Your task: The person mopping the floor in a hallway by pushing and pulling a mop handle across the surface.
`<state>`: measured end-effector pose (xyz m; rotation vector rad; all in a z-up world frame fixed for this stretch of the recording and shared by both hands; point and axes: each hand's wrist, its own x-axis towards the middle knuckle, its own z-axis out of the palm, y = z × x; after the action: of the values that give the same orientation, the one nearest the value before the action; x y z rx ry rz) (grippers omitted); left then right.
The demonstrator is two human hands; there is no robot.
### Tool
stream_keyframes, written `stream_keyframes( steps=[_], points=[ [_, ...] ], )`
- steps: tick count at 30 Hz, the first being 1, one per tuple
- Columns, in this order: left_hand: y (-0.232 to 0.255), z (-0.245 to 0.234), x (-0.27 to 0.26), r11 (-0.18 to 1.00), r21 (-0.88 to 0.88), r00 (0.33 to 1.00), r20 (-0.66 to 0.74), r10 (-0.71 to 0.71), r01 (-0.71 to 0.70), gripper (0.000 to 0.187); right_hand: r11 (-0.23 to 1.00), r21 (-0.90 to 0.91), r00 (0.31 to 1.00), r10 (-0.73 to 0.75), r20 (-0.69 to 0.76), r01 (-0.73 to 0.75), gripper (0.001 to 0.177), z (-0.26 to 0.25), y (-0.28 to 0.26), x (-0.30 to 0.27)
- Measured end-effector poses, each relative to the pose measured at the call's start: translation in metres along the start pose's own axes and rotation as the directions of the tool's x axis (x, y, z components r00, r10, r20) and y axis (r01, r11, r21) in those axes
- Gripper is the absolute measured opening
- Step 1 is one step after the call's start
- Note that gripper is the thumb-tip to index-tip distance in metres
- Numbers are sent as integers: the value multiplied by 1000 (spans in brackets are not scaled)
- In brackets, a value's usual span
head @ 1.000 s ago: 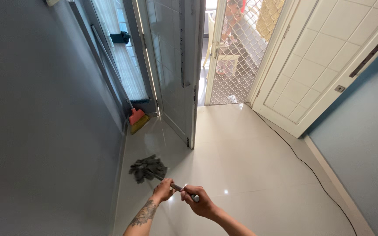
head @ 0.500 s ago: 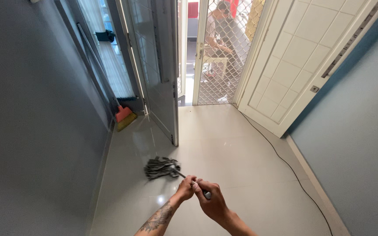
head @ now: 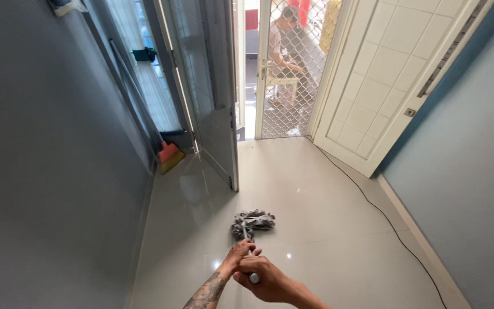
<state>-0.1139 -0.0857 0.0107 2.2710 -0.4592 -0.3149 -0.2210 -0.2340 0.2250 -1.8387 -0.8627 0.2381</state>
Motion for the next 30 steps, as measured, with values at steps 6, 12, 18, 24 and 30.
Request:
stream_keyframes(
  steps=[6, 12, 18, 24, 30],
  points=[
    [-51, -64, -68, 952, 119, 954, -140, -264, 281, 25, 989, 148, 998, -9, -66, 19, 36, 46, 16, 33],
    [-78, -57, -82, 948, 84, 939, -190, -286, 306, 42, 992, 110, 974, 82, -210, -60, 38, 86, 30, 27],
    [-35, -5, -42, 991, 25, 988, -93, -125, 128, 35, 974, 92, 908, 225, -354, -206, 23, 43, -10, 5],
    [-16, 25, -37, 967, -248, 999, -17, 51, -53, 32, 994, -93, 981, 47, -191, -65, 30, 74, -26, 11],
    [-34, 10, -91, 938, -92, 880, -386, 275, -334, 30, 989, -119, 981, -107, -162, 88, 34, 134, -15, 21]
  ],
)
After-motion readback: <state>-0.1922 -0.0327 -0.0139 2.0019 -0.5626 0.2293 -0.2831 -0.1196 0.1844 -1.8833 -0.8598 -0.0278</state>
